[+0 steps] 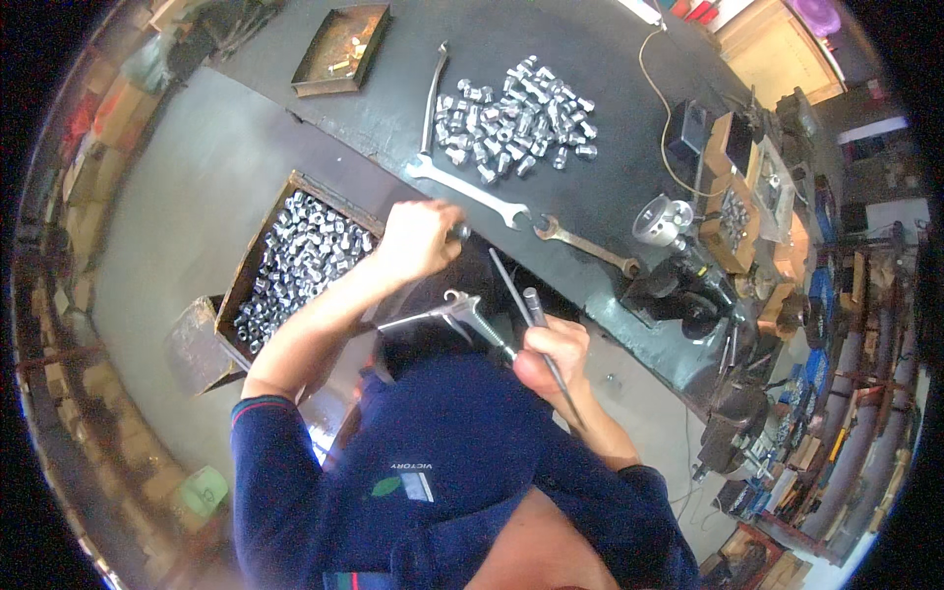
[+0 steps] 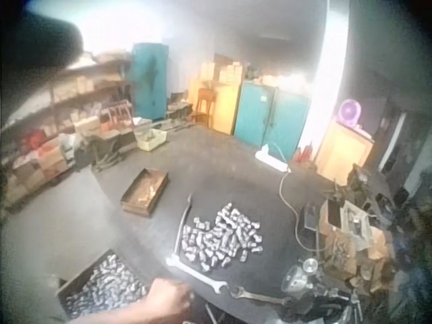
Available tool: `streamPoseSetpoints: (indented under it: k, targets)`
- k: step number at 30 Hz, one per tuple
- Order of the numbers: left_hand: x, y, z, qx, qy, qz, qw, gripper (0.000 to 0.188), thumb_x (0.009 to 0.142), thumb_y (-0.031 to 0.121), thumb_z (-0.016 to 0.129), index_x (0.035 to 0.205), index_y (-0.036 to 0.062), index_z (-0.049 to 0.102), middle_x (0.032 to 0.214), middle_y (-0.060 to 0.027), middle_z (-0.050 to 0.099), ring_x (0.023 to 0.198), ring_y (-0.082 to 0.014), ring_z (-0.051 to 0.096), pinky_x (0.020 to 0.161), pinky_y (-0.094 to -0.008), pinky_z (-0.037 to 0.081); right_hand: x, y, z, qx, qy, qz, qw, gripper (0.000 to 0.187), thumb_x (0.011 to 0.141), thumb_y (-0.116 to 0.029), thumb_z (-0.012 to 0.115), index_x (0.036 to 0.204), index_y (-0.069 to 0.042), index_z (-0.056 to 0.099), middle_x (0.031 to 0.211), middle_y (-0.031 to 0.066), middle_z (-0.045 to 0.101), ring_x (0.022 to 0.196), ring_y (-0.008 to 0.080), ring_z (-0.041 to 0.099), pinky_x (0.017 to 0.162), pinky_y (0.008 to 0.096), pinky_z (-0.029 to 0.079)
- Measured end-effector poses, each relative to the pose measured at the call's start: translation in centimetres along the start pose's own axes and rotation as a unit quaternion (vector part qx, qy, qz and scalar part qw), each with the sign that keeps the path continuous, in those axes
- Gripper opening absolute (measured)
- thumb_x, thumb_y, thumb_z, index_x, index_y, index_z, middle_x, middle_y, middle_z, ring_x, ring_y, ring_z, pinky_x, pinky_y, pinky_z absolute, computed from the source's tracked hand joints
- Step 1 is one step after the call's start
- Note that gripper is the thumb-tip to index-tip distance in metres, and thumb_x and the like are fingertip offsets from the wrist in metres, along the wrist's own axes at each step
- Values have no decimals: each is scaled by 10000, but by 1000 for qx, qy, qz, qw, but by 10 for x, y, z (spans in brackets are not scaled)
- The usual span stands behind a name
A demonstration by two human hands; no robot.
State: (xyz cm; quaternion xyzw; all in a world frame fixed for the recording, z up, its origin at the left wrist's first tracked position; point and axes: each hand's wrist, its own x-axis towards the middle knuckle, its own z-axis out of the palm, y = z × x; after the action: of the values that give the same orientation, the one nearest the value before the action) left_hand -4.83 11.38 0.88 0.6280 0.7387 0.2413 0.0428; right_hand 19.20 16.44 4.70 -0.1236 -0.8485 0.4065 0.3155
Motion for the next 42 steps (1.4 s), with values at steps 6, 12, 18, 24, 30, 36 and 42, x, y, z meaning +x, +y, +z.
streamPoseSetpoints:
  k: [6, 12, 18, 24, 30, 36, 42]
  targets:
    - [102, -9, 1, 40, 26, -54, 997, 355, 678, 219, 646, 1003, 77, 641, 832, -158, 646, 806, -318, 635, 719, -404, 506, -27, 17, 10, 14, 45, 66, 997, 190, 671, -55, 600, 547, -70, 456, 516, 16, 421, 426, 126, 430, 377, 292, 287]
    - [93, -58, 0, -38, 107, -35, 993, 428, 761, 208, 658, 1142, 37, 565, 694, -172, 592, 660, -333, 588, 622, -416, 457, -19, 4, 17, 551, -13, 464, 694, 194, 731, -58, 585, 570, -36, 478, 558, 9, 441, 478, 102, 441, 407, 269, 323]
    - [-18, -108, -30, -102, 45, -118, 987, 154, 696, 22, 610, 825, -62, 602, 691, -210, 602, 626, -297, 600, 608, -381, 464, -19, 11, 27, 163, 2, 32, 986, 81, 636, -58, 581, 635, -53, 500, 574, 109, 475, 507, 306, 506, 444, 376, 362]
    - [-173, -197, -39, 22, -85, 22, 996, 546, 715, 155, 692, 1214, 28, 511, 1120, -188, 595, 971, -260, 582, 844, -375, 471, -13, 16, 49, 167, -27, 11, 986, 162, 587, -78, 560, 538, -29, 414, 505, 150, 408, 459, 342, 453, 430, 415, 316]
    - [-240, -157, -2, 48, -197, -219, 954, 510, 692, 366, 718, 1064, 55, 562, 793, -195, 624, 706, -336, 608, 625, -452, 475, -12, 11, 57, 172, -45, 22, 984, 190, 597, -123, 567, 531, -16, 425, 497, 163, 424, 455, 348, 461, 435, 420, 323]
    - [-229, -152, -3, 135, -250, -219, 933, 556, 650, 518, 721, 963, 69, 622, 815, -168, 647, 756, -343, 629, 677, -450, 502, -15, 9, 59, 133, -41, 30, 990, 172, 599, -103, 554, 529, -18, 422, 484, 158, 425, 446, 343, 469, 428, 404, 328]
    - [-210, -121, -24, 110, -208, -259, 937, 532, 650, 529, 722, 964, 106, 651, 815, -170, 659, 759, -359, 635, 681, -436, 509, -15, 5, 53, 130, -50, 46, 989, 123, 614, -87, 564, 561, -34, 467, 497, 144, 432, 446, 301, 481, 433, 373, 334]
